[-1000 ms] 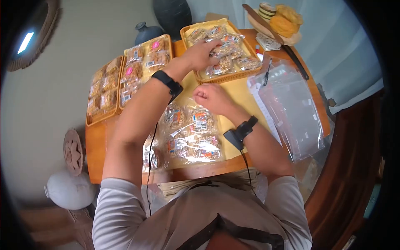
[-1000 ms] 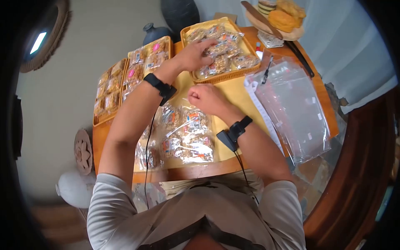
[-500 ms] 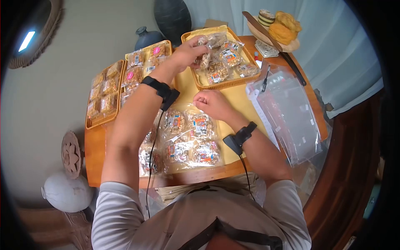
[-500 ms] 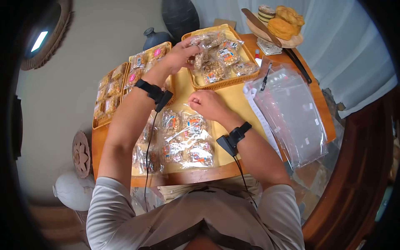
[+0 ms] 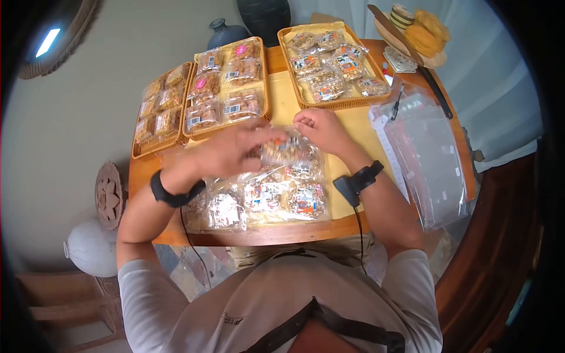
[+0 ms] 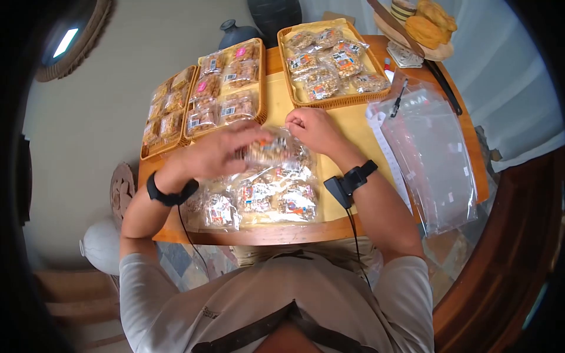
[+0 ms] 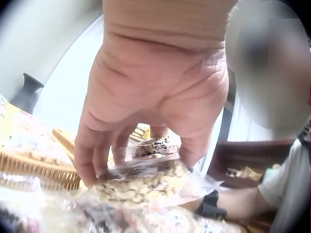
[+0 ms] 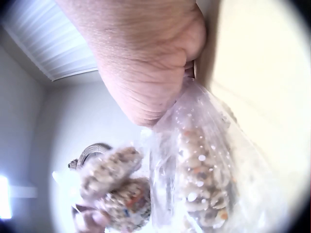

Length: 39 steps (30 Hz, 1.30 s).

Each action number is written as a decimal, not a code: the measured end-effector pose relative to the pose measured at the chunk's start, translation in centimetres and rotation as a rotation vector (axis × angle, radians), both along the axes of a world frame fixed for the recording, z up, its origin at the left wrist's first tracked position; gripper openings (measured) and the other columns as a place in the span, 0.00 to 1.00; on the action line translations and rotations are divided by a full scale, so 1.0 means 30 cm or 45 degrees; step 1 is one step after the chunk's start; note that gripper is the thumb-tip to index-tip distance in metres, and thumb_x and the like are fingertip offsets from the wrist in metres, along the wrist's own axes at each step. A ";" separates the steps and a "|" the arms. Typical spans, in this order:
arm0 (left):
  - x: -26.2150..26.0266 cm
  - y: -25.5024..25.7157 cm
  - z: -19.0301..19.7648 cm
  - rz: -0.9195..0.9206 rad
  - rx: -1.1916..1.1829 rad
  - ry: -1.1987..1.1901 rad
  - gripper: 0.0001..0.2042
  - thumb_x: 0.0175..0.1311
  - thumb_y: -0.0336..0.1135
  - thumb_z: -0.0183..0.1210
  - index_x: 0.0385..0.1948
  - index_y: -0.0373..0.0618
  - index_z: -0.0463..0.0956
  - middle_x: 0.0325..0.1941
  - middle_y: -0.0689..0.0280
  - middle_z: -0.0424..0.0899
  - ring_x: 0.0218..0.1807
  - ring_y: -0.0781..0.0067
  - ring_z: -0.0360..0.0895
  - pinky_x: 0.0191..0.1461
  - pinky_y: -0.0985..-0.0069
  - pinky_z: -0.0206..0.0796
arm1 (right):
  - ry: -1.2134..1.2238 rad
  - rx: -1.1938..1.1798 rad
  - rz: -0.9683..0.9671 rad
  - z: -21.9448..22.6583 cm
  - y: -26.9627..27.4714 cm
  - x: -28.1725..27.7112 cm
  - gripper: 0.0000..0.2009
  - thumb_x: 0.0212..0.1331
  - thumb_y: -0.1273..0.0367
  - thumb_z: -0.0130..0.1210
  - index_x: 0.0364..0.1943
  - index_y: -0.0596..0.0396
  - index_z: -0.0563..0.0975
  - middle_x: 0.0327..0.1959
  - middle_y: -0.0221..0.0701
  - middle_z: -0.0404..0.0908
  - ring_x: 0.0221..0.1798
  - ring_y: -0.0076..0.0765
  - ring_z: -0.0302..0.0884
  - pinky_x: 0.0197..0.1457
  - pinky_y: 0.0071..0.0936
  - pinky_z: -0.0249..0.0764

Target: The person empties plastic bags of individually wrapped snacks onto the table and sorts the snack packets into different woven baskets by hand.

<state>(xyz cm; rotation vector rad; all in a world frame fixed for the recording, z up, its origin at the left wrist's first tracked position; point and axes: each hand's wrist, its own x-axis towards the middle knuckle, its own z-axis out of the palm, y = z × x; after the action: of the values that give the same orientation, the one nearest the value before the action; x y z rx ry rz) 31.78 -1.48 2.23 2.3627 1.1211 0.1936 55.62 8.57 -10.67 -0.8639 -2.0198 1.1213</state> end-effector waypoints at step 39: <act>-0.132 0.282 0.137 0.395 0.071 -0.074 0.12 0.69 0.38 0.64 0.44 0.41 0.76 0.28 0.71 0.74 0.31 0.78 0.68 0.35 0.73 0.64 | -0.401 0.785 -0.861 0.013 0.054 0.064 0.19 0.58 0.63 0.59 0.52 0.54 0.80 0.46 0.38 0.85 0.56 0.45 0.78 0.78 0.55 0.48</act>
<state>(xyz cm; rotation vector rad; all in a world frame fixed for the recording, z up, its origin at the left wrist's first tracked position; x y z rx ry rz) 27.82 6.99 6.34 2.2031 1.4657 0.4037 57.54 10.20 -10.29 -1.2834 -1.8953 -0.0172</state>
